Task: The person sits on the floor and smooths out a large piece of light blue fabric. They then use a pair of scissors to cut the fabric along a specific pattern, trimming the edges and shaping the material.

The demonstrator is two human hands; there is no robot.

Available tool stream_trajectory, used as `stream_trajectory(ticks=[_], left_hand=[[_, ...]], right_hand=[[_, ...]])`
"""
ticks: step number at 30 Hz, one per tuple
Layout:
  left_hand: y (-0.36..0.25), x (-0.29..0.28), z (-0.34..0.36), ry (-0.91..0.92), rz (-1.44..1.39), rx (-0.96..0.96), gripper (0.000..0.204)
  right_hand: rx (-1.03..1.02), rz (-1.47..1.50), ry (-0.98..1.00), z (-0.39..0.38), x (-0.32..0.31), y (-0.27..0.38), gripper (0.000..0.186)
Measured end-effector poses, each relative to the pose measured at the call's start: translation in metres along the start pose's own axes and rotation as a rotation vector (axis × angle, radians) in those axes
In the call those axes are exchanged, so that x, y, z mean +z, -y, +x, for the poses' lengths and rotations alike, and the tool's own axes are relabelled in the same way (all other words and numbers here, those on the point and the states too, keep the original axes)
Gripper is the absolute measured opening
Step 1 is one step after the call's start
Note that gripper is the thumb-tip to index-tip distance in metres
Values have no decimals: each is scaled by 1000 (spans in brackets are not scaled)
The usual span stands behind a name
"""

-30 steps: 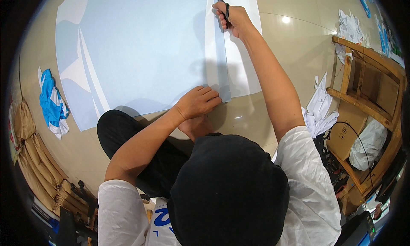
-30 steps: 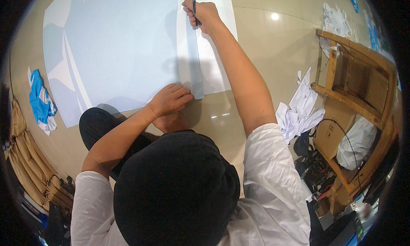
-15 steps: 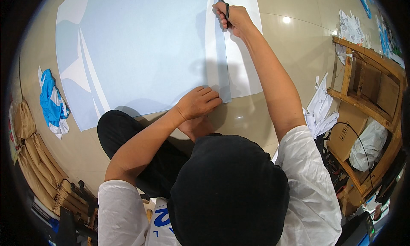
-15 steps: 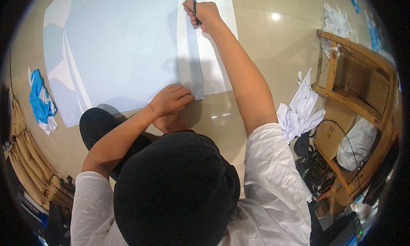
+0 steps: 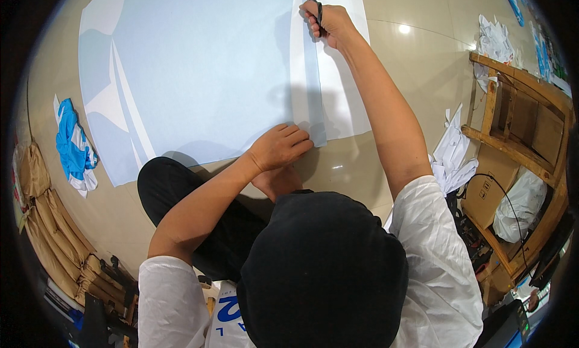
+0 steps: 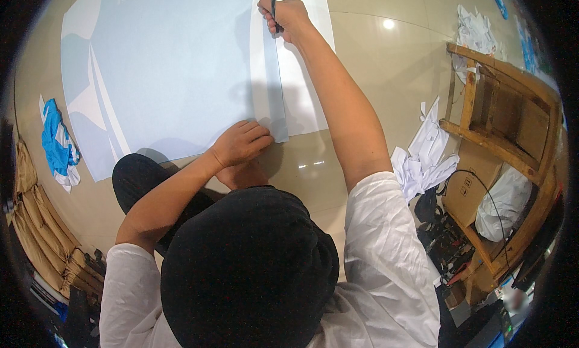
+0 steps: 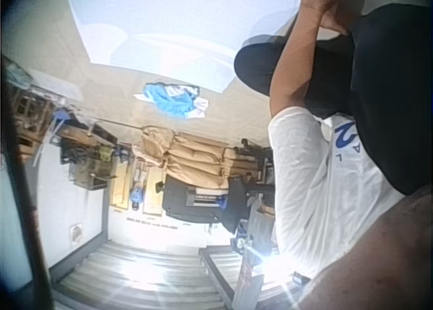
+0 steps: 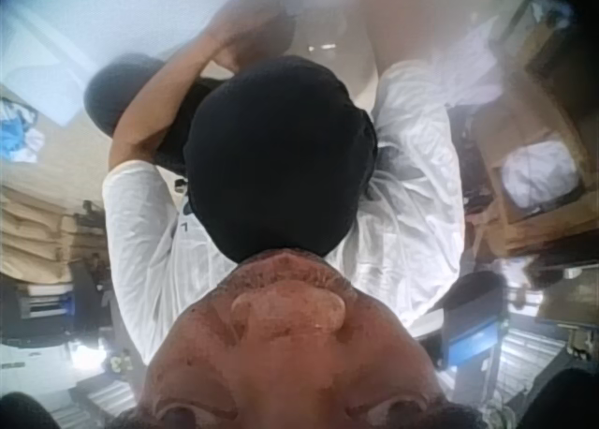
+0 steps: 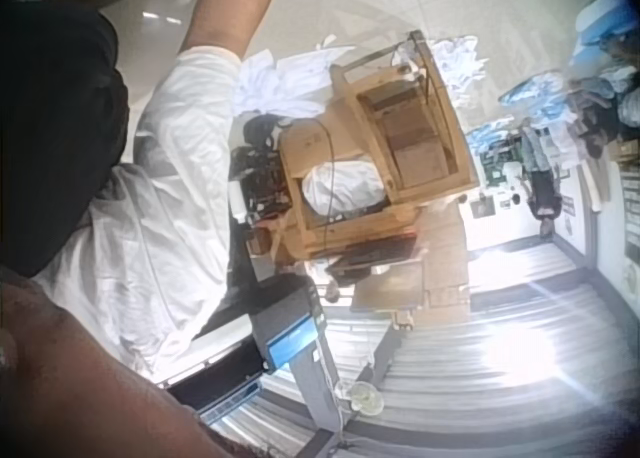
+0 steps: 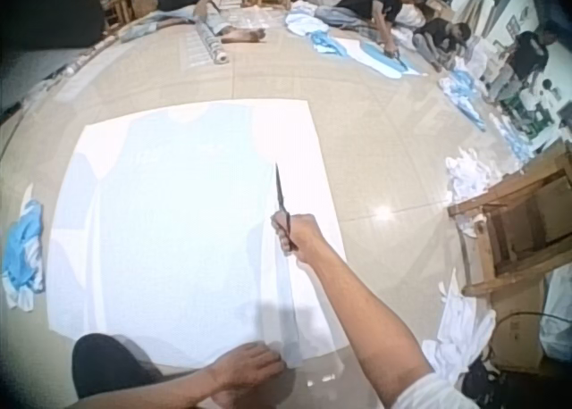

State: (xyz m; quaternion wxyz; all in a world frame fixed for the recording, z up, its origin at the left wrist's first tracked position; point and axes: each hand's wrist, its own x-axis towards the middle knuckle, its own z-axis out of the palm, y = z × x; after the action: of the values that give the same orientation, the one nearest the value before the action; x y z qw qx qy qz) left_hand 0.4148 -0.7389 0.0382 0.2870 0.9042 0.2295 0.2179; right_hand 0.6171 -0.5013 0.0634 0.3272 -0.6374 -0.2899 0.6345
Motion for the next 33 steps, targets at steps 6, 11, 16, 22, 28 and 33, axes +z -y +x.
stream_trajectory(ticks=[6,11,16,22,28,33], left_hand=[[0,0,1,-24,5,10,21],[1,3,1,-30,-14,-21,23],[0,6,-1,-50,-84,-75,19],[-8,-20,5,-113,-105,-181,17],[-9,-36,12,-86,-144,-147,15],[-11,-49,29,19,-247,-170,12]], right_hand=[[30,27,22,4,-2,3,24],[18,39,76,-12,-17,2,32],[-3,-536,-120,-65,-50,-26,43],[-191,-933,-556,-169,-52,-85,45],[-523,-879,-659,-155,-83,-142,21],[-475,-932,-726,-98,-134,-89,19]])
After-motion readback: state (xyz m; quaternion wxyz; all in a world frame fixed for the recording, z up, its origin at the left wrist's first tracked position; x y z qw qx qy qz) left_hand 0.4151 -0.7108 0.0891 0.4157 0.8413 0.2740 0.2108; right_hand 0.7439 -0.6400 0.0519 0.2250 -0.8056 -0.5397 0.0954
